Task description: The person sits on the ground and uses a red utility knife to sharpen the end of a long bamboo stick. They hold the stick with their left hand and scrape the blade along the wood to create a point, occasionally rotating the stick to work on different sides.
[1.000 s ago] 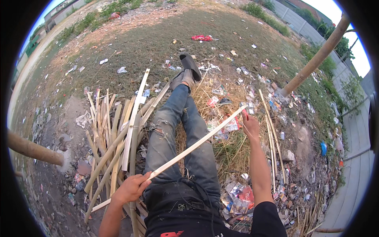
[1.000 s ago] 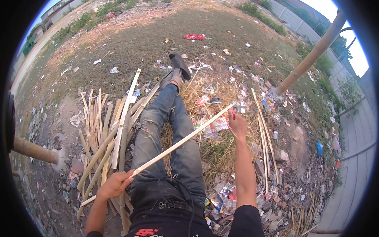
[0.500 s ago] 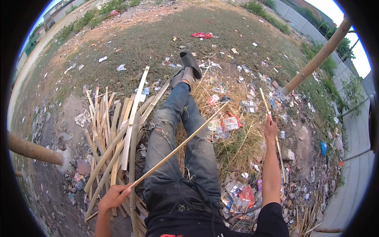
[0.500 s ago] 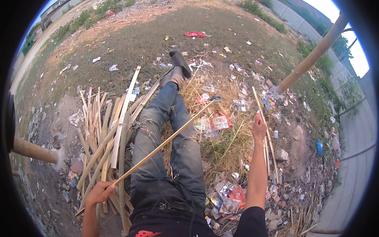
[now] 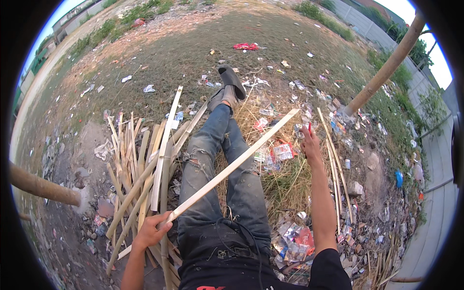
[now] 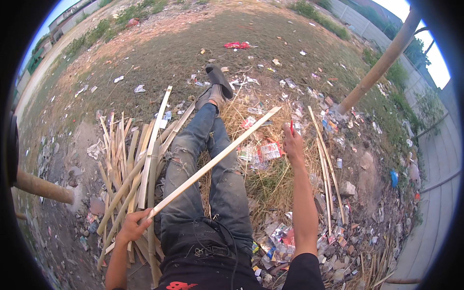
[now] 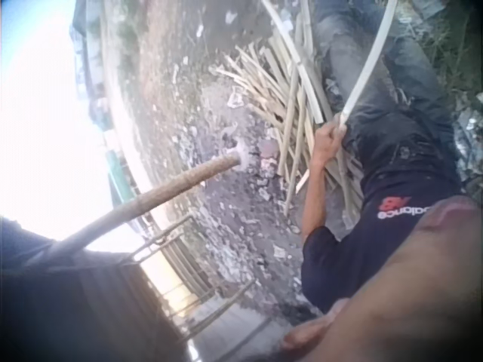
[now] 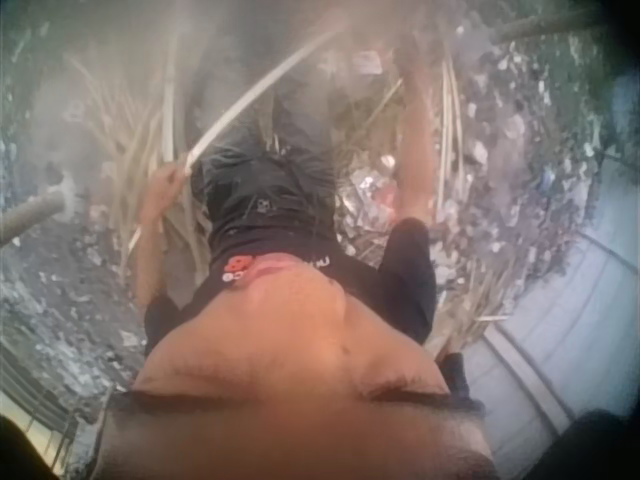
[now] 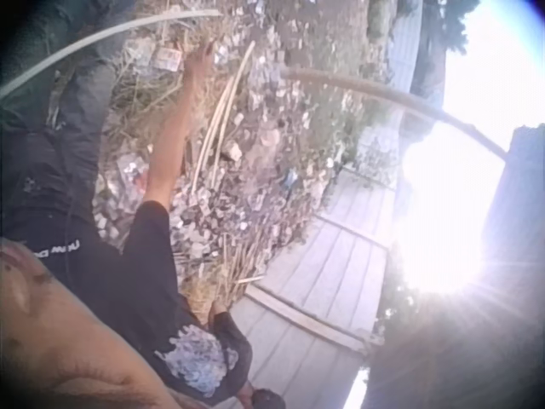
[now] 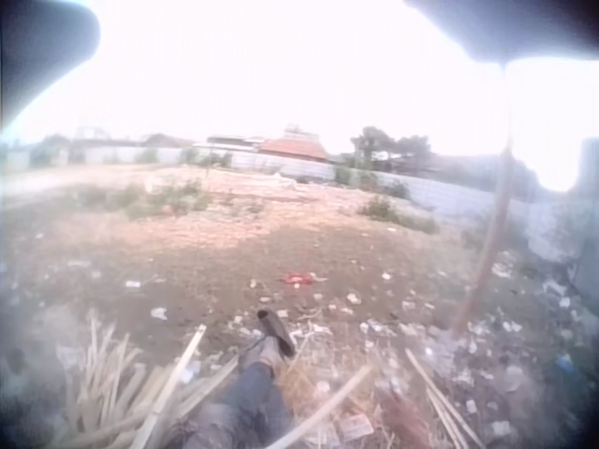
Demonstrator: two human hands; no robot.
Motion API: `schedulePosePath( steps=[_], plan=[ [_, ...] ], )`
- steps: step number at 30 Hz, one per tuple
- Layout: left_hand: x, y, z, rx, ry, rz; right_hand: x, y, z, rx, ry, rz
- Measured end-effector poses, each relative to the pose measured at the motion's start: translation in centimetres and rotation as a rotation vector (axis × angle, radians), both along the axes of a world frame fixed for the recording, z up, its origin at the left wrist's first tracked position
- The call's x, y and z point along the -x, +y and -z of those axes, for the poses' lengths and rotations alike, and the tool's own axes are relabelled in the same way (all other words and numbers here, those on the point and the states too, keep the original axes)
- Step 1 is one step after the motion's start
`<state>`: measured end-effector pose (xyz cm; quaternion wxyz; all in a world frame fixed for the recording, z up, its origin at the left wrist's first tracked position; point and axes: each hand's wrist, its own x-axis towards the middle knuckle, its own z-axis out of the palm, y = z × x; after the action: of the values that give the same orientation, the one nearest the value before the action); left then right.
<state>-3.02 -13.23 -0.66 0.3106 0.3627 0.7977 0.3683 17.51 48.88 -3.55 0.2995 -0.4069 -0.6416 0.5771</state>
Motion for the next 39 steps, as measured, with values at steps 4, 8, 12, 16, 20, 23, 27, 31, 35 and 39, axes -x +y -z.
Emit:
schedulePosePath(
  steps=[4,8,12,16,20,23,27,31,35,39],
  plan=[
    [-0.5,-1.2,1.7,-0.036,-0.100,-0.029,2.5,-1.2,-2.0,0.191,0.230,0.001],
    [-0.5,-1.7,2.2,0.029,-0.126,-0.044,3.5,-2.2,-3.0,0.301,0.356,-0.057],
    [-0.4,-0.3,1.5,0.107,-0.069,-0.011,4.3,-5.4,-4.1,0.348,0.402,-0.092],
    [-1.1,4.4,1.5,0.100,-0.102,-0.011,5.4,-9.7,-4.4,0.385,0.365,-0.156],
    [-2.5,9.4,4.1,-0.162,0.042,0.014,6.6,-14.5,-4.4,0.433,0.352,-0.366],
    [-3.7,13.0,4.8,-0.357,0.067,0.047,6.9,-16.8,-3.3,0.449,0.365,-0.501],
    [-4.7,14.7,3.9,-0.303,-0.083,-0.028,7.4,-16.6,-3.5,-0.031,0.047,-0.317],
    [-4.3,14.9,2.7,-0.324,-0.052,-0.111,5.9,-18.4,-3.5,-0.552,-0.306,-0.353],
    [-3.8,14.9,1.3,-0.251,-0.033,-0.138,4.5,-23.3,-2.9,-0.692,-0.486,-0.581],
    [-3.6,14.0,1.6,-0.165,0.034,-0.104,4.4,-23.0,-2.2,-0.775,-0.583,-0.562]
  ],
)
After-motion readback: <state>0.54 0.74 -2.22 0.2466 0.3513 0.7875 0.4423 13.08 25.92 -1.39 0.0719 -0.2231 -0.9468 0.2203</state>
